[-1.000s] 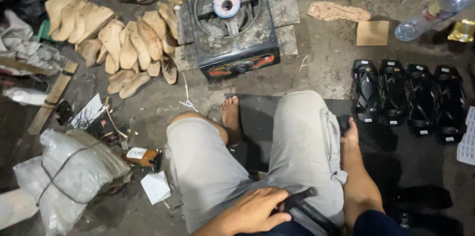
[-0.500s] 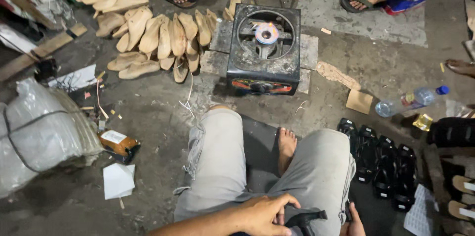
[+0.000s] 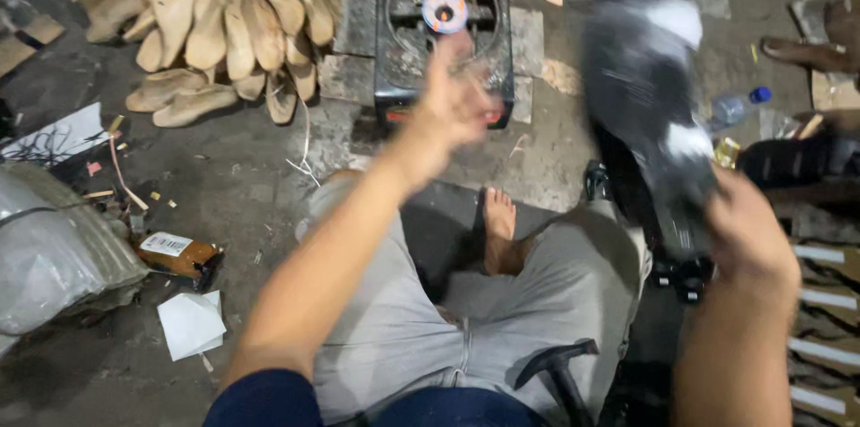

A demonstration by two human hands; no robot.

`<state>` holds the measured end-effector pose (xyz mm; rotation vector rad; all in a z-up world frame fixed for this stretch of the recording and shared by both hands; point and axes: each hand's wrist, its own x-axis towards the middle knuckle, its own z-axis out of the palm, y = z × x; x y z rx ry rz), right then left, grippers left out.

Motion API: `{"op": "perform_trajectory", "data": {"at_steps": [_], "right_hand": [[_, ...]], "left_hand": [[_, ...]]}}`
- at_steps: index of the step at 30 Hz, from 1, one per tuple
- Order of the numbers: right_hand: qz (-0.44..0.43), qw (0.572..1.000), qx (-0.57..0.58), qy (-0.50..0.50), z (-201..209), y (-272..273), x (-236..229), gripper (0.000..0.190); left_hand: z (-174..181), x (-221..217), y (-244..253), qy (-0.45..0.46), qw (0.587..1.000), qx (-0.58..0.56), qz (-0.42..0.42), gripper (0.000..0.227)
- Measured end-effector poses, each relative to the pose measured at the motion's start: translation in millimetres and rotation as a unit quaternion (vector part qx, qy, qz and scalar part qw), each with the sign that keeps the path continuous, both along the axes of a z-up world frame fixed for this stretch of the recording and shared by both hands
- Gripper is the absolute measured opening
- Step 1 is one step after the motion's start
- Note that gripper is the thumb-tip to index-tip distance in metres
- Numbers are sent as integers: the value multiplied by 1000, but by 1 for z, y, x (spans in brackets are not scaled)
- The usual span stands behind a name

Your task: The person is repairing black sandals by attaching a new sole. They use a grinding machine to smooth the edges of the sole and a knife to trim excess material. The person works on multiple sandals, repeating the process for each one.

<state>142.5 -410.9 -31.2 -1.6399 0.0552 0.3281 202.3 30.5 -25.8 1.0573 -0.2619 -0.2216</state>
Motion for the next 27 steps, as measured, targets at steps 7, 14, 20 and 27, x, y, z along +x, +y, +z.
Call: {"op": "perform_trajectory", "data": {"at_steps": [7,14,20,27], "right_hand": [[175,983,51,0,-19,158,175,53],[73,987,-119,-76,-103,198,232,73],[135,950,-213,-186,-122,201,246,98],[128,885,-390,-220,-114,209,230,101]], "left_hand": [[-35,82,70,-39,952,183,241,63],[-123,128,98,138,791,538,256,67],[-131,133,99,85,717,651,236,67],[-87,118,68,133,620,757,157,78]]}}
